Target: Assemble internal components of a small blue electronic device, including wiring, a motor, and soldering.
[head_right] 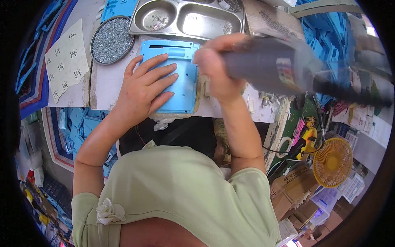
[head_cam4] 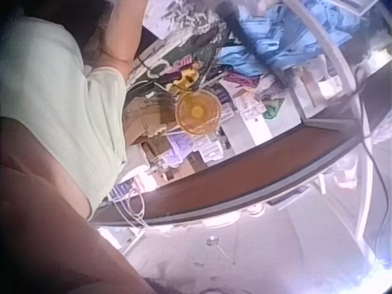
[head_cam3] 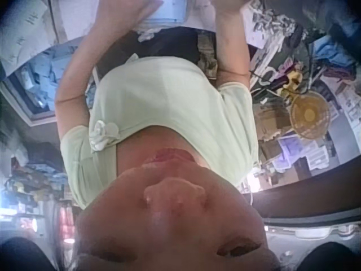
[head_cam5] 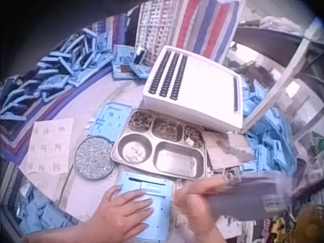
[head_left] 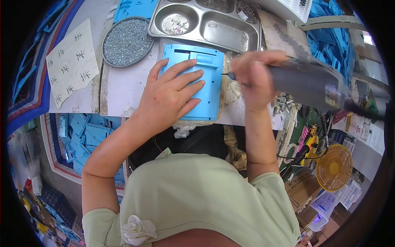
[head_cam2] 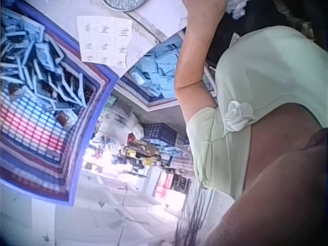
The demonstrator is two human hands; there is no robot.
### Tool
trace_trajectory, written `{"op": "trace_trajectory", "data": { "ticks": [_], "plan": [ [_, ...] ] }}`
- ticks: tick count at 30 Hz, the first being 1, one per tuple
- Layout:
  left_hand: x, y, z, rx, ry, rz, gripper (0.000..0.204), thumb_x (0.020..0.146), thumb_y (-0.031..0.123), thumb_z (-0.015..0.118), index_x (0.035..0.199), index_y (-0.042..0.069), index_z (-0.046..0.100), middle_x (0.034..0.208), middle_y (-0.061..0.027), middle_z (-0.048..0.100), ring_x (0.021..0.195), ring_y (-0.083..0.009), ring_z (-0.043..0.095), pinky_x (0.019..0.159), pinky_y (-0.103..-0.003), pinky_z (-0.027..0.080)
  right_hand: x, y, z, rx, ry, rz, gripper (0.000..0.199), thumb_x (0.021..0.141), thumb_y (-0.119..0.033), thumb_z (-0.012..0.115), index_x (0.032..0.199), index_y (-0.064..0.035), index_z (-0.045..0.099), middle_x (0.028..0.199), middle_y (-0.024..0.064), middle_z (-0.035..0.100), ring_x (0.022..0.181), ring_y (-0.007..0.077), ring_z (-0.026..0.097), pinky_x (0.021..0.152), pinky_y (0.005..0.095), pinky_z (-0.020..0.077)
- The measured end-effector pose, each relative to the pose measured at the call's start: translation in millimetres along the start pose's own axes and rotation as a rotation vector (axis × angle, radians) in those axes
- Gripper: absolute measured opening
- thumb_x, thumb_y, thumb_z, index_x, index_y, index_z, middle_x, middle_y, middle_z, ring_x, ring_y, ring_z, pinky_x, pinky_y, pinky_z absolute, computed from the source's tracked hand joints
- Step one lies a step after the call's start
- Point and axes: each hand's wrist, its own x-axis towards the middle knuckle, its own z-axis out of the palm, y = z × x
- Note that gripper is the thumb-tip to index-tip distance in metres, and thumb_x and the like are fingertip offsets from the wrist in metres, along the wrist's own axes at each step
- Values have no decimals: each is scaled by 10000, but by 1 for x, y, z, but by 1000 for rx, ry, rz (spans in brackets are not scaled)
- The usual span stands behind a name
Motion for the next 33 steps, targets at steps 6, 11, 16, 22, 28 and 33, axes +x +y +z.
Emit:
{"op": "trace_trajectory", "data": {
  "ticks": [6,11,16,22,28,33],
  "plan": [
    [-2,-4,2,4,7,-24,318,872,243,750,1170,134,735,1333,-26,666,1392,-243,508,1172,-536,258,-19,-27,1,152,-29,138,176,981,-182,609,984,-79,467,599,31,455,539,171,455,564,373,451],
    [0,1,2,-13,-8,-23,316,878,244,743,1176,136,733,1332,-29,666,1391,-248,509,1176,-537,253,-20,-28,-2,20,-24,68,209,989,-236,607,1070,-69,512,616,23,452,549,168,455,591,378,461],
    [1,-1,3,-23,-1,-22,324,879,242,741,1186,138,731,1331,-28,666,1391,-246,508,1177,-537,252,0,-12,-2,22,12,9,191,993,-205,591,1107,-67,524,637,25,453,561,158,448,605,370,446],
    [-2,0,3,-30,-1,-34,325,871,231,746,1182,137,729,1332,-23,666,1386,-243,513,1175,-537,257,-9,-13,-5,68,10,122,140,993,-162,586,1004,-71,481,610,40,461,530,151,445,547,352,435],
    [0,-12,9,-133,42,-5,345,834,229,771,1164,137,733,1282,-50,671,1368,-274,521,1161,-534,284,-44,-24,7,76,37,199,264,960,-139,679,1016,-40,441,654,70,544,552,164,517,589,369,507],
    [42,-31,9,-13,261,-17,374,798,205,800,1148,121,697,1354,-116,605,1330,-330,544,1142,-547,334,-25,-51,7,72,-3,88,244,982,-233,605,1131,-51,541,632,4,462,581,160,469,610,378,464]
  ]
}}
